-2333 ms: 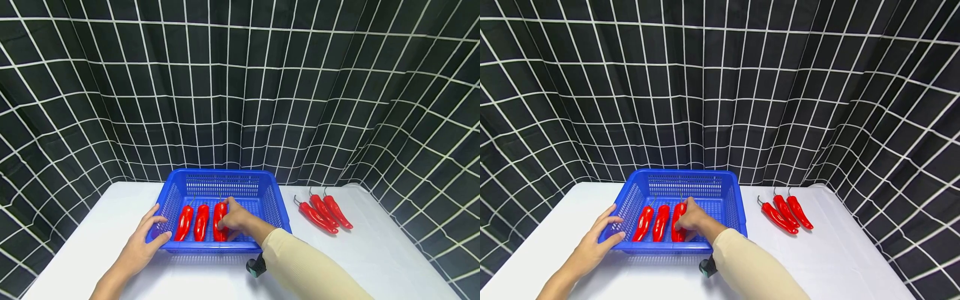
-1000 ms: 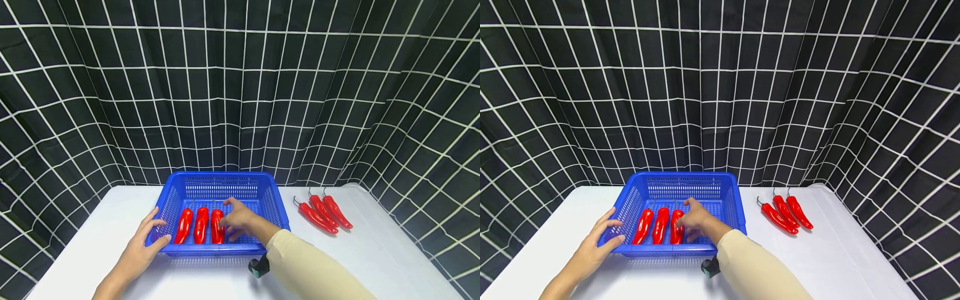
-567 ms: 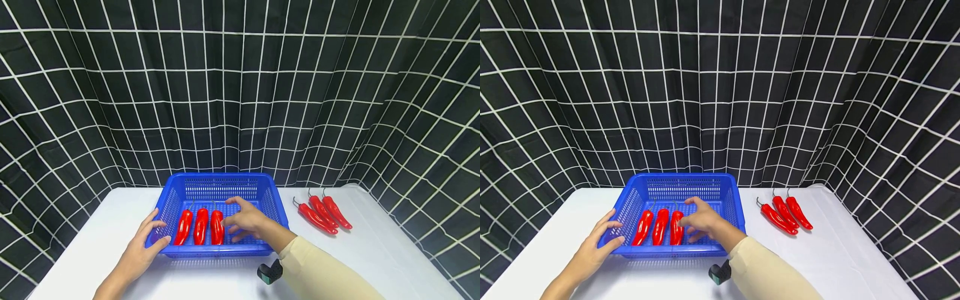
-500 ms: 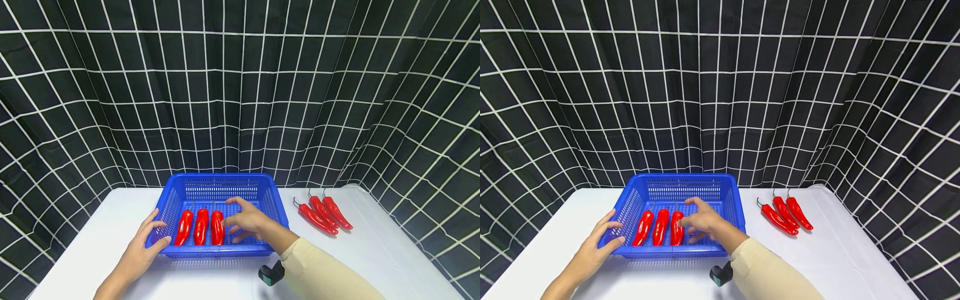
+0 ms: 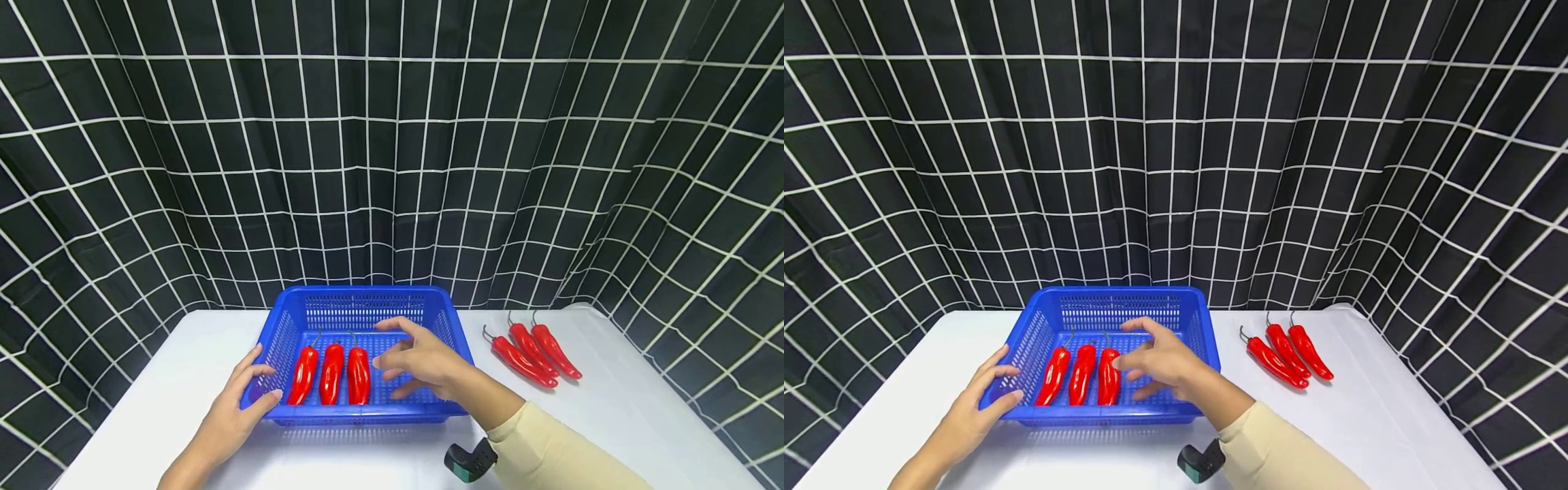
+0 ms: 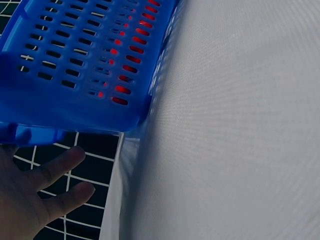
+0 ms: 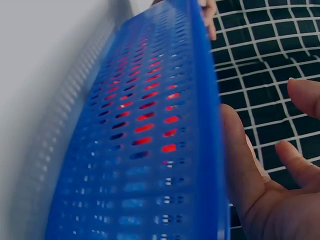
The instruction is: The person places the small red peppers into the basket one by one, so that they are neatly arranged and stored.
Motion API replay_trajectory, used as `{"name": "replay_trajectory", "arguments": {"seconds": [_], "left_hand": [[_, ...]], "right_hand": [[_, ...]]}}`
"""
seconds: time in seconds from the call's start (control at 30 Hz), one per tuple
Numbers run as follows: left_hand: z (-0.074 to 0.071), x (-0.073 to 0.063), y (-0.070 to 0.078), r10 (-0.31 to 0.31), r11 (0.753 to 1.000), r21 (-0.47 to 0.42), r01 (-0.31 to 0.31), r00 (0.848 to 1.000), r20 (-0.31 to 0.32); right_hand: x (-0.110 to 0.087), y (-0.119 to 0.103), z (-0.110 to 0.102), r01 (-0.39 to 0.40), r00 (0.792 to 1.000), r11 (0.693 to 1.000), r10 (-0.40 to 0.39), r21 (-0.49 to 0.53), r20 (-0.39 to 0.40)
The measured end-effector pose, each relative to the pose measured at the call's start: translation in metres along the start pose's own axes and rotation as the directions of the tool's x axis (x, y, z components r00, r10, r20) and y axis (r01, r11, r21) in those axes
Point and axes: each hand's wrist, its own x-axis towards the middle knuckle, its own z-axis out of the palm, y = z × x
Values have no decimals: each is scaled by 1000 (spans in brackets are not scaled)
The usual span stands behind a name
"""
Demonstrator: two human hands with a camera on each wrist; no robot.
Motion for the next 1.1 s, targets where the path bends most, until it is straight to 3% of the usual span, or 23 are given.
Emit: {"name": "replay_trajectory", "arguments": {"seconds": [0.33, 0.63, 0.9, 1.1], "left_hand": [[0, 0, -1, -3, 1000, -8, 3, 1000, -3], [0, 2, 0, -3, 1000, -6, 3, 1000, -4], [0, -2, -2, 10, 1000, -13, -11, 1000, -12], [-1, -1, 0, 7, 1000, -22, -7, 1000, -7]], "right_hand": [[-19, -16, -17, 56, 998, 998, -56, 4, 17], [-34, -23, -48, 67, 998, 998, -67, 1, -14], [-44, -23, -73, 55, 998, 998, -55, 17, 4], [-54, -24, -97, 89, 996, 996, -89, 5, 4]]}}
